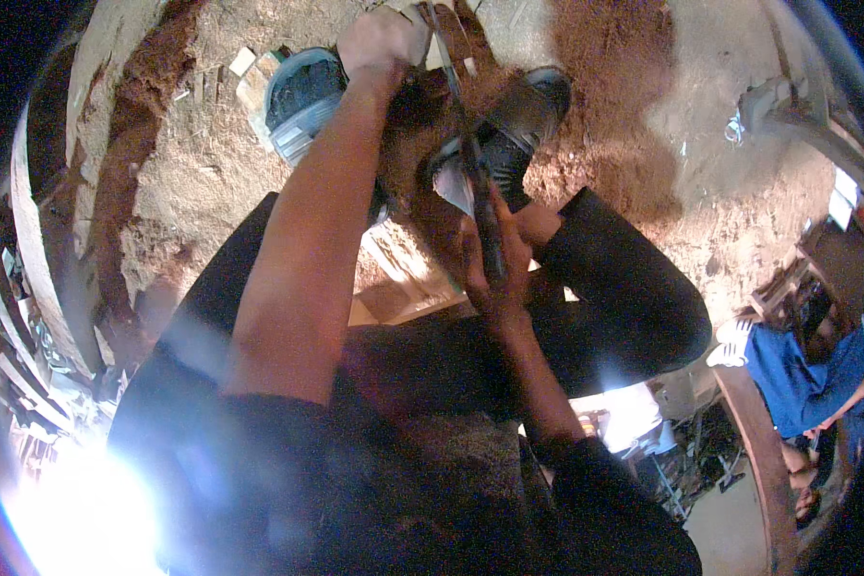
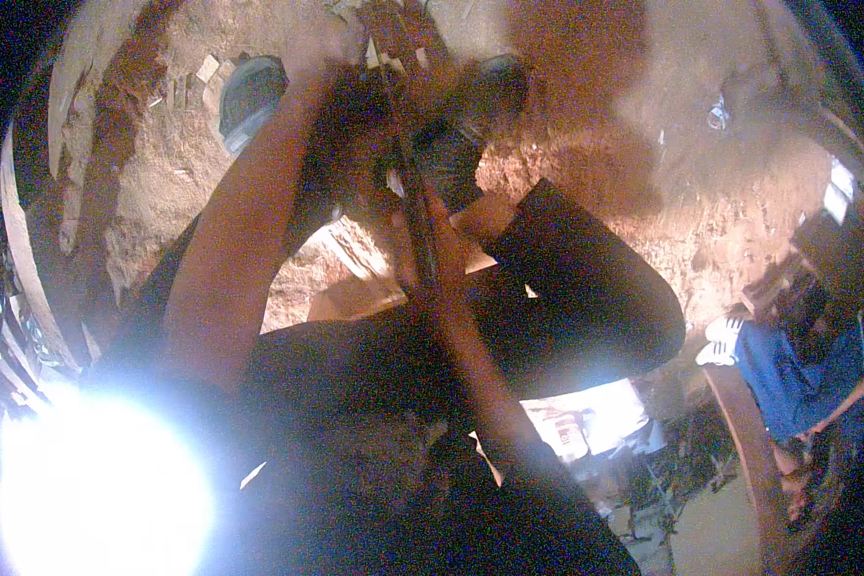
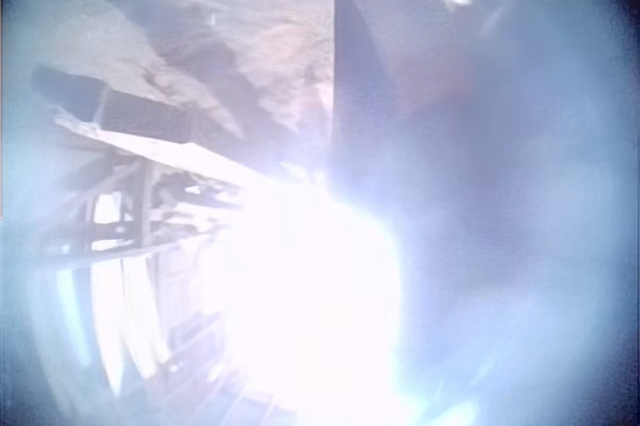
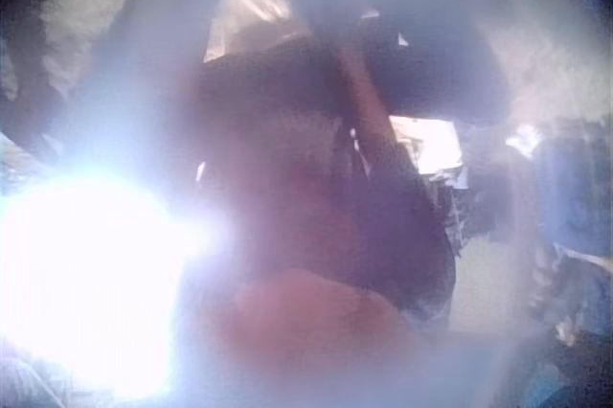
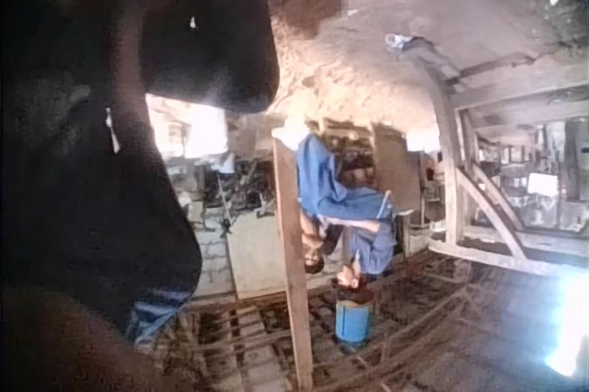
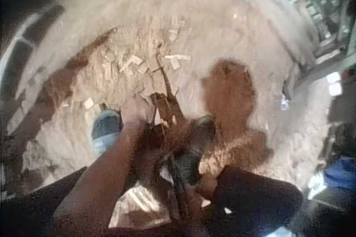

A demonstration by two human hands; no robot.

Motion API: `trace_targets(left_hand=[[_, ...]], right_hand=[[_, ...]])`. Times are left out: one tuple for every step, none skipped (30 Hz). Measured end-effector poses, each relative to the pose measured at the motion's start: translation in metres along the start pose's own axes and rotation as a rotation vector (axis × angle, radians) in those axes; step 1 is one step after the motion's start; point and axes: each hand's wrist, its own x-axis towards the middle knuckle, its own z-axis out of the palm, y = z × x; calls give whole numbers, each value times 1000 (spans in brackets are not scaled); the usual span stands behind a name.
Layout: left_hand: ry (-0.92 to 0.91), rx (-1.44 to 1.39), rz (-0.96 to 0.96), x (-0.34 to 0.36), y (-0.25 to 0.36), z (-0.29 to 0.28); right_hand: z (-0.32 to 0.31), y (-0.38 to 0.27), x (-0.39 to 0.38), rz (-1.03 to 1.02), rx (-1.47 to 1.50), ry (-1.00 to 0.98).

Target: The person sits on the floor and uses a hand saw to cut a small piece of wood held between their legs. They repeatedly saw through the wood, producing sawdust, and continue cutting until the piece is separated.

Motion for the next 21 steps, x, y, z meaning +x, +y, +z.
trace_targets(left_hand=[[-24,65,5,-2,-5,8],[-40,121,22,0,-1,11],[-54,179,40,0,4,11],[-32,213,103,1,0,13],[-12,241,163,1,-4,13],[6,268,225,1,-6,14],[-1,194,117,-3,-9,15],[5,103,19,-5,4,2],[18,36,-90,-5,6,-7],[35,8,-59,1,0,7],[18,15,-45,-1,1,7],[1,23,-32,0,2,6],[-14,31,-19,-2,3,5],[22,70,-28,-4,0,6],[54,91,-22,-2,3,14],[96,128,-29,-1,2,14],[70,98,-25,-3,5,10],[44,68,-22,-6,7,5],[17,37,-18,-9,10,2],[11,43,-38,-7,9,-7],[5,53,-61,-5,6,-9]], right_hand=[[3,0,3,127,56,-47],[6,-20,35,244,107,-81],[5,-26,51,294,103,-105],[7,-32,65,341,111,-140],[8,-32,72,323,54,-169],[8,-32,74,305,-4,-197],[7,-18,52,192,-43,-164],[2,7,19,62,-96,-120],[-2,13,5,27,-86,-112],[-11,16,-7,-10,-96,-97],[-21,8,-13,59,-70,-101],[-25,2,-14,127,-43,-106],[-19,2,-4,144,16,-129],[-9,1,19,155,77,-151],[-7,3,42,164,120,-159],[-6,-1,58,138,97,-167],[-4,-3,72,119,70,-169],[-4,-3,78,100,41,-170],[-7,8,62,102,51,-128],[-13,21,35,88,66,-101],[-17,24,24,55,0,-105]])
